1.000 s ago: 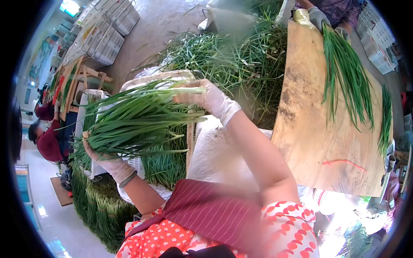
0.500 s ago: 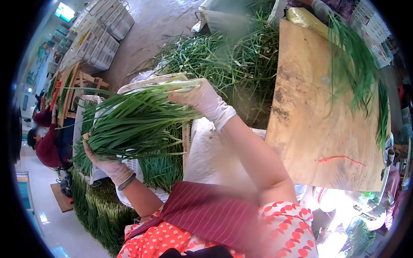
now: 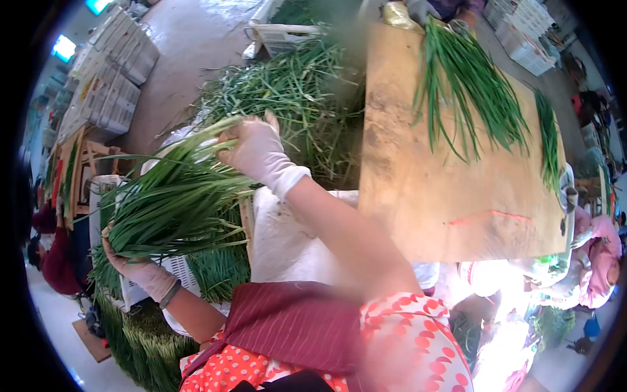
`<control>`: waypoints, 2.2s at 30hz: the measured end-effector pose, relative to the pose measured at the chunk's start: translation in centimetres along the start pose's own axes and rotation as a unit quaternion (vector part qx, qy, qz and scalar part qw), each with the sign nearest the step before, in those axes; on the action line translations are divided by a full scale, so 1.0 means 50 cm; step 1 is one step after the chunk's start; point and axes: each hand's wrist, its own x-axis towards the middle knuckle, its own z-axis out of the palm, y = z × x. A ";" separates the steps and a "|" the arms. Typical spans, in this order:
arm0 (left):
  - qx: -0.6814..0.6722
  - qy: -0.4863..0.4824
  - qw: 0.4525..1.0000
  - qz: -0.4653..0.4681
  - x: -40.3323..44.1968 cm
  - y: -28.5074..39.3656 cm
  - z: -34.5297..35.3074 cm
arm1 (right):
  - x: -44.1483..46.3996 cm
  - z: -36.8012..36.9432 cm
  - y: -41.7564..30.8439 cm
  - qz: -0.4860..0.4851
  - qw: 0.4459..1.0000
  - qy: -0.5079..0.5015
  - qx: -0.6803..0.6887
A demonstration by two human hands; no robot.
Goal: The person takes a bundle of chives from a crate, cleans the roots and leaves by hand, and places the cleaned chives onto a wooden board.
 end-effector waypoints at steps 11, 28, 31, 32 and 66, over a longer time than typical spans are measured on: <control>0.097 0.060 0.992 0.051 0.003 0.006 -0.045 | 0.036 -0.233 0.130 0.089 0.887 0.334 0.307; 0.087 0.091 0.991 0.053 -0.015 0.029 -0.004 | 0.009 -0.011 0.048 0.240 0.900 -0.303 0.200; -0.048 0.085 0.995 -0.001 0.029 0.042 -0.042 | 0.009 -0.071 0.036 0.195 0.950 -0.175 0.171; -0.046 0.089 0.995 0.001 0.040 0.037 -0.062 | 0.017 -0.096 0.075 0.152 0.917 -0.157 0.333; 0.409 -0.082 0.881 0.221 0.005 0.021 0.160 | -0.018 -0.173 0.213 0.097 0.889 0.327 -0.306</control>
